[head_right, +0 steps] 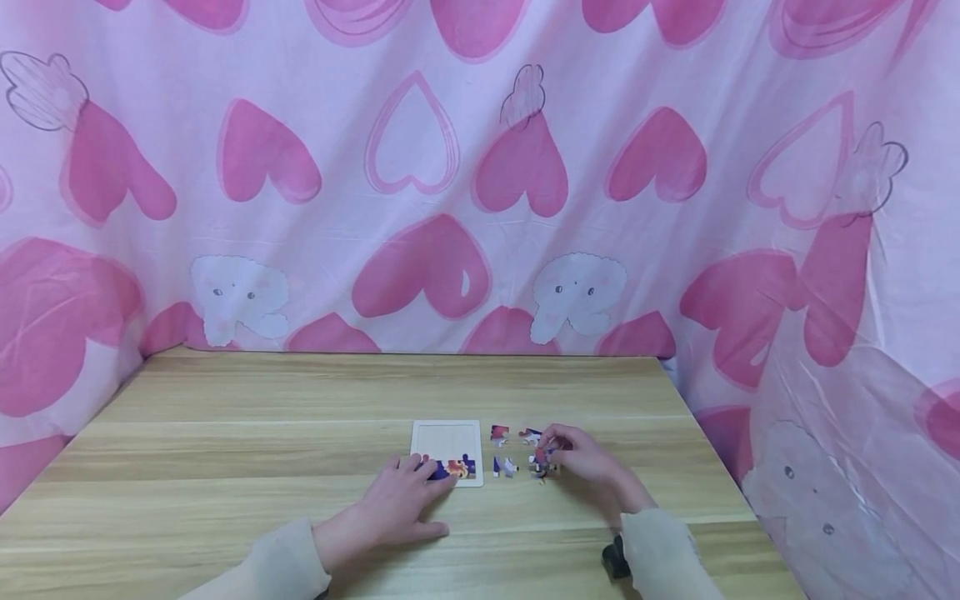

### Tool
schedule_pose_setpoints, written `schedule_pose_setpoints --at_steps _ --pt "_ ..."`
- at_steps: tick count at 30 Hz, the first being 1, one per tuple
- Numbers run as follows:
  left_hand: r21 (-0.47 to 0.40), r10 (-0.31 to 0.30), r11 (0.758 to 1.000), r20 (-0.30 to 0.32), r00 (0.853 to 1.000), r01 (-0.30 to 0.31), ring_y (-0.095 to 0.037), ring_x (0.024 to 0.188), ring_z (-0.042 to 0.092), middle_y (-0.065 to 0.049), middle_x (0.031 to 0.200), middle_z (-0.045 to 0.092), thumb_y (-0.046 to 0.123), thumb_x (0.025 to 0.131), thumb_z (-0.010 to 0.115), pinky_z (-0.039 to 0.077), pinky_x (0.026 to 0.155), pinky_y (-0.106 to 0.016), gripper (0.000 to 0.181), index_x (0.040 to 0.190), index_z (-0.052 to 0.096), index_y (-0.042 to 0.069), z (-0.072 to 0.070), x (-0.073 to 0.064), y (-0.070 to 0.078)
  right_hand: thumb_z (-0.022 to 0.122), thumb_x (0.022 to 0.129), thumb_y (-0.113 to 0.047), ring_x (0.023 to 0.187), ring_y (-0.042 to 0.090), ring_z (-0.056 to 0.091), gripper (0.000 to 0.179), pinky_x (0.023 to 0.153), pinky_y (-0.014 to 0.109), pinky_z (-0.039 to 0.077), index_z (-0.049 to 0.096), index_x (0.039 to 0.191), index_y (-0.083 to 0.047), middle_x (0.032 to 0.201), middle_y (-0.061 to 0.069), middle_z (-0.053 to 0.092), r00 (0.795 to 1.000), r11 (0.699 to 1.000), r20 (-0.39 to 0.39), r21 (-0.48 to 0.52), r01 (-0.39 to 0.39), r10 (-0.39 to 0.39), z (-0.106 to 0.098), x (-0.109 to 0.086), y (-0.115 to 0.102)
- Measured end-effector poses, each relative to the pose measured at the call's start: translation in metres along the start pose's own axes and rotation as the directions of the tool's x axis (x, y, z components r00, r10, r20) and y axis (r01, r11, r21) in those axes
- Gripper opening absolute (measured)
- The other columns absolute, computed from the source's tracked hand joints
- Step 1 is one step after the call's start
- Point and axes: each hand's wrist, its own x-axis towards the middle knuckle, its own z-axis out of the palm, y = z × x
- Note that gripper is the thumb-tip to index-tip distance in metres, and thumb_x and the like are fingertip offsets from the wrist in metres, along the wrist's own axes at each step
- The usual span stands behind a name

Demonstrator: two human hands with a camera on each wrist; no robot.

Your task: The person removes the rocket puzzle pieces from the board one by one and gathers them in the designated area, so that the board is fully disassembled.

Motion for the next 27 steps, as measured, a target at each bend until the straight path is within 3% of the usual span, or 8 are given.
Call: schedule_pose_setpoints --at_steps 7,15,20,27 --pt "-0.002 0.003 1.0 0.002 1.0 -0.003 -0.029 0.107 0.045 -0.006 0.117 0.051 0.067 0.073 0.048 0.038 0.082 -0.051 0.066 0.125 0.05 0.026 0.003 0.001 0.0 0.05 0.081 0.003 0.079 0.023 0.046 0.016 0.066 0.033 0.042 0.056 0.095 -0.001 0.091 0.012 0.053 1.0 1.0 -0.01 0.006 -0.02 0.02 -0.013 -0.012 0.009" --pt "0.009 0.0 1.0 -0.001 1.0 0.0 -0.028 0.107 0.045 -0.005 0.116 0.052 0.067 0.073 0.048 0.038 0.081 -0.05 0.066 0.125 0.05 0.027 0.004 0.001 -0.001 0.05 0.082 0.001 0.066 0.018 0.043 0.016 0.055 0.028 0.04 0.055 0.097 0.003 0.085 0.013 0.05 0.994 0.994 -0.026 0.037 -0.101 0.102 -0.022 -0.021 0.027" --pt "0.016 0.0 1.0 -0.004 1.0 0.0 -0.028 0.107 0.045 -0.005 0.116 0.052 0.068 0.073 0.047 0.038 0.081 -0.05 0.066 0.125 0.05 0.027 0.004 0.001 -0.001 0.049 0.081 0.002 0.062 0.017 0.042 0.016 0.052 0.025 0.039 0.055 0.097 0.002 0.084 0.011 0.05 0.995 0.995 -0.021 0.021 -0.097 0.097 -0.025 -0.022 0.034" --pt "0.021 0.009 1.0 -0.021 1.0 -0.009 -0.028 0.105 0.045 -0.005 0.115 0.052 0.067 0.073 0.048 0.038 0.08 -0.049 0.066 0.124 0.051 0.026 0.004 0.0 -0.001 0.052 0.08 0.002 0.068 0.018 0.045 0.013 0.054 0.026 0.041 0.056 0.093 0.002 0.083 0.01 0.053 0.996 0.996 -0.05 -0.049 -0.07 0.067 -0.026 -0.021 0.035"
